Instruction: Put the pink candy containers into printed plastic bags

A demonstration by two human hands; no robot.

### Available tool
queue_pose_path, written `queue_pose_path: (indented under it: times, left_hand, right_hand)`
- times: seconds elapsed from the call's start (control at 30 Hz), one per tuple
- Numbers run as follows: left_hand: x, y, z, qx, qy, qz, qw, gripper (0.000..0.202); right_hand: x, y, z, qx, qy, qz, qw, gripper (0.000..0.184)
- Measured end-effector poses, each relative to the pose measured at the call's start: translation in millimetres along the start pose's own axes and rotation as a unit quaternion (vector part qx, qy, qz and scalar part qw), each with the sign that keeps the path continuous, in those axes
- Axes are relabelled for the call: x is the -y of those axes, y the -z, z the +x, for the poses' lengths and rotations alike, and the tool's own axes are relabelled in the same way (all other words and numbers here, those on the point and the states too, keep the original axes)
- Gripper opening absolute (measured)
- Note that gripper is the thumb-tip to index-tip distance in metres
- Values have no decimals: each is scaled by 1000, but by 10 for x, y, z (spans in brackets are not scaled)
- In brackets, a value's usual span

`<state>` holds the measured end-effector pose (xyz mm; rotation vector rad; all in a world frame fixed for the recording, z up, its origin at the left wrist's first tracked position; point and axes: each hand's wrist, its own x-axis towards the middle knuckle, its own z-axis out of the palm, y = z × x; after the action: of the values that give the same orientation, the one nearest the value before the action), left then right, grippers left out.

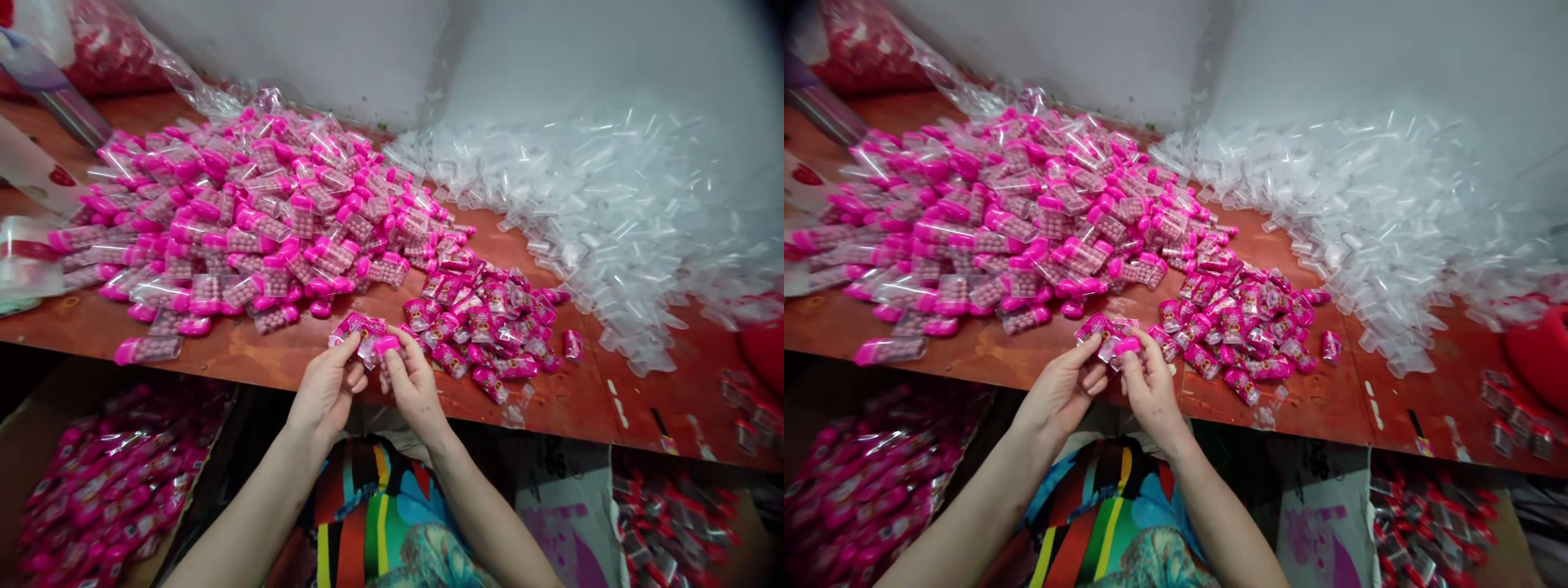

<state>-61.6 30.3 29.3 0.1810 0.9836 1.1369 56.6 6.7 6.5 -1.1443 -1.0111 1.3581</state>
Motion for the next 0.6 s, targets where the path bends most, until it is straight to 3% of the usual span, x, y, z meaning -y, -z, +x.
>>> queue_pose_path:
  times: [0.2, 0.4, 0.5, 0.6]
  left_hand:
    - [23, -32, -71, 21, -25, 70, 997, 32]
    - [49, -9, -74, 71, 17, 108, 991, 31]
    - [49, 14, -76, 71, 27, 123, 990, 31]
    - [18, 24, -81, 78, 36, 115, 990, 31]
  right_hand:
    - [-15, 26, -48, 22, -8, -1, 1000, 39]
    - [-17, 20, -57, 48, -58, 79, 994, 47]
    - [-23, 58, -45, 77, -45, 31, 996, 46]
    - [7, 83, -54, 78, 6, -80, 994, 49]
